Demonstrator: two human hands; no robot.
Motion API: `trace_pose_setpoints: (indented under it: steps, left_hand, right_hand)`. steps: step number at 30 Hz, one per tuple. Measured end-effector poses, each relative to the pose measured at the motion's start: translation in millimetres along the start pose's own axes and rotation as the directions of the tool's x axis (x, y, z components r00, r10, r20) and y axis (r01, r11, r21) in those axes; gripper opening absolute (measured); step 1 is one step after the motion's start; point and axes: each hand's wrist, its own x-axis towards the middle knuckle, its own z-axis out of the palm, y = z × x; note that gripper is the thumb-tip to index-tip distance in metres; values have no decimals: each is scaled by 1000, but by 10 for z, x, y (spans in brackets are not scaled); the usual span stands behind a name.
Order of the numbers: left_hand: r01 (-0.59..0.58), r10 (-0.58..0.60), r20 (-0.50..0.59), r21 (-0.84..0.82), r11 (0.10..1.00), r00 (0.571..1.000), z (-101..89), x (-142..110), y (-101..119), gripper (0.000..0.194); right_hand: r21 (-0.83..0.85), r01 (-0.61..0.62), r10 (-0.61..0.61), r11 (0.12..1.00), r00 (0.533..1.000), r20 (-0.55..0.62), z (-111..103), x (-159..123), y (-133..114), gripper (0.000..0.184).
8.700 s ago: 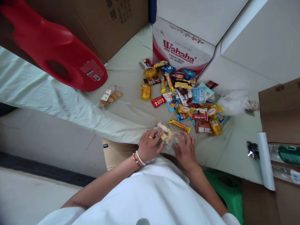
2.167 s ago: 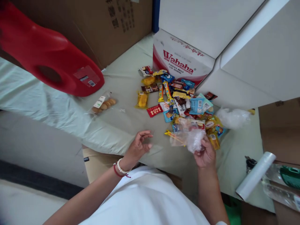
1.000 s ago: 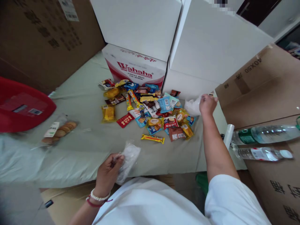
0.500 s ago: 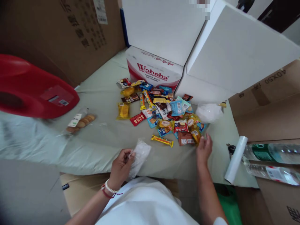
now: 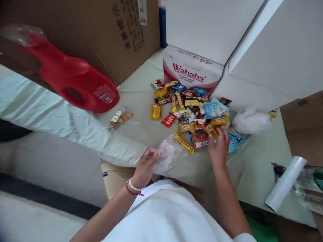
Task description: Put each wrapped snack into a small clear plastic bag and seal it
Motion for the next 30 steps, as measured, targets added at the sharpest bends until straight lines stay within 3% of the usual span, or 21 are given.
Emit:
trace_pose_setpoints:
  steps: [2,3,4,6,7,9,11,13,16,17,19,20,21,22,24,26,27,28,30]
  left_hand:
    - [101,-90,103,-111,989,991,52,-45,62,40]
    - [154,-132,160,-137,978,978,85,-63,86,40]
    - [201,-167,213,-146,969,963,120,-76,105,40]
    - [238,-197,273,-130,962,942,183,-79,132,40]
    - [215,-180,265,-112,970,947,204,-66,141,40]
    - [97,-88,168,-45,994,982,208,-13,160,42]
    - [-44,44,12,73,996,999,158,63,179,44]
    - [-101,122,-117,171,980,986,75,133,195,45]
    - [-70,113,-225,193,979,968,-24,186,202,48]
    - [-57,102,-248,181,982,963,-34,188,200,49]
    - [-47,90,-268,161,986,959,-15,178,192,50]
    - [-46,86,-266,152,987,960,12,169,187,50]
    - [-45,82,-256,146,988,963,48,157,182,50]
    - [-43,77,-240,142,989,968,91,144,176,49]
    - [-41,70,-201,141,989,977,187,112,165,48]
    - [-47,69,-157,143,989,985,270,72,160,48]
    - [-53,73,-134,144,988,988,296,51,166,49]
    - [-60,78,-116,146,987,990,306,33,180,49]
    - [-62,77,-87,158,986,993,261,17,237,50]
  right_hand:
    - [210,-65,55,976,997,51,-124,-259,-270,48]
    - [351,-129,76,928,984,161,-141,-386,-420,49]
    - [480,-215,69,850,950,304,-128,-498,-563,56]
    - [607,-415,7,678,829,559,-36,-650,-781,76]
    - [600,-506,-22,619,753,657,19,-688,-838,79]
    - [511,-633,-11,582,622,783,102,-701,-844,63]
    - [436,-678,78,591,587,806,120,-658,-744,47]
    - [413,-685,178,600,618,766,84,-585,-596,44]
    - [370,-631,264,682,684,680,-31,-467,-412,46]
    - [346,-563,276,751,743,610,-82,-441,-384,45]
    - [269,-340,235,901,905,355,-189,-438,-407,40]
    - [223,-203,156,953,965,213,-234,-468,-461,35]
    - [185,-62,41,981,992,119,-266,-518,-541,31]
    - [168,76,-93,983,991,92,-278,-588,-643,30]
    - [213,316,-355,925,918,180,-234,-756,-876,44]
    - [287,438,-512,852,810,285,-130,-900,-1072,52]
    - [310,441,-527,842,794,302,-78,-939,-1134,43]
    - [332,413,-509,848,808,296,-41,-949,-1163,29]
    - [398,256,-381,881,882,278,-26,-875,-1130,14]
